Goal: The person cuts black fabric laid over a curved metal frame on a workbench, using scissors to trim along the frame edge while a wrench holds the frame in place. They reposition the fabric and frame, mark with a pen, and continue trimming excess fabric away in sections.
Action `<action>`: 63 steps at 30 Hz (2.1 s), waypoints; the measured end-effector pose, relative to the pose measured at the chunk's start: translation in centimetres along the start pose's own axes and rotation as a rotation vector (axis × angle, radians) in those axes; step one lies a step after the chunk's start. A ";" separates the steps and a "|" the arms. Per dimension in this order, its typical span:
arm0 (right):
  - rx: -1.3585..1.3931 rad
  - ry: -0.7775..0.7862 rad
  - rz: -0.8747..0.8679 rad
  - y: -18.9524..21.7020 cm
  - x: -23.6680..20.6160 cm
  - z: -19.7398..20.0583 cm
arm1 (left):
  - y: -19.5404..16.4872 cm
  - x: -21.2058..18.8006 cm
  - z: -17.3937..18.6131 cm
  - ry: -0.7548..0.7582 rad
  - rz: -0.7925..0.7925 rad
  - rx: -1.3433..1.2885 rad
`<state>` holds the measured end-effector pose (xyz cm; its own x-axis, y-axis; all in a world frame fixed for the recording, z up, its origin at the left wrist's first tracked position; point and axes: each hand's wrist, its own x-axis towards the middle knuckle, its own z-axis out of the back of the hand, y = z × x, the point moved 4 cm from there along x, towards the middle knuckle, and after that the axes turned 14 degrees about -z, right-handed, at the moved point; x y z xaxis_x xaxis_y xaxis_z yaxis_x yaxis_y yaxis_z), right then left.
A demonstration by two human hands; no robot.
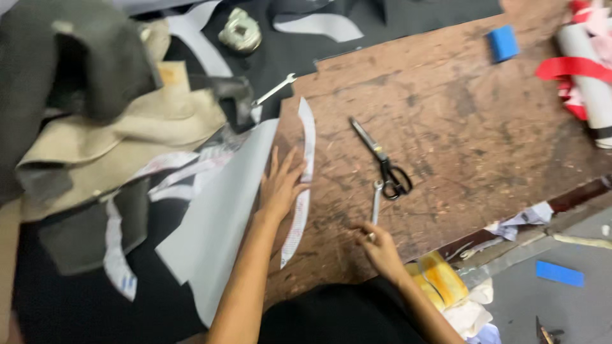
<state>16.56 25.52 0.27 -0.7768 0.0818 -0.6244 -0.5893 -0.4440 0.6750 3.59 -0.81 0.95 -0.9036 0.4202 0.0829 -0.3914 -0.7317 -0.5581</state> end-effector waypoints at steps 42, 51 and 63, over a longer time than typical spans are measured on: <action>-0.328 0.830 0.277 11.8 7.9 -17.8 | -14.2 -29.3 -1.6 -0.629 0.699 -1.171; -0.314 0.788 0.354 17.9 -3.8 -23.9 | -5.6 -27.5 10.2 -0.560 0.518 -0.742; -0.068 0.062 0.237 12.4 -6.2 -11.0 | -1.8 -11.5 3.0 0.344 0.173 -0.752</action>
<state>16.51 9.65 8.20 -0.8751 -0.0855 -0.4763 -0.3747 -0.5033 0.7786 14.15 -5.94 3.52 -0.7893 0.5641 -0.2427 0.0781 -0.2998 -0.9508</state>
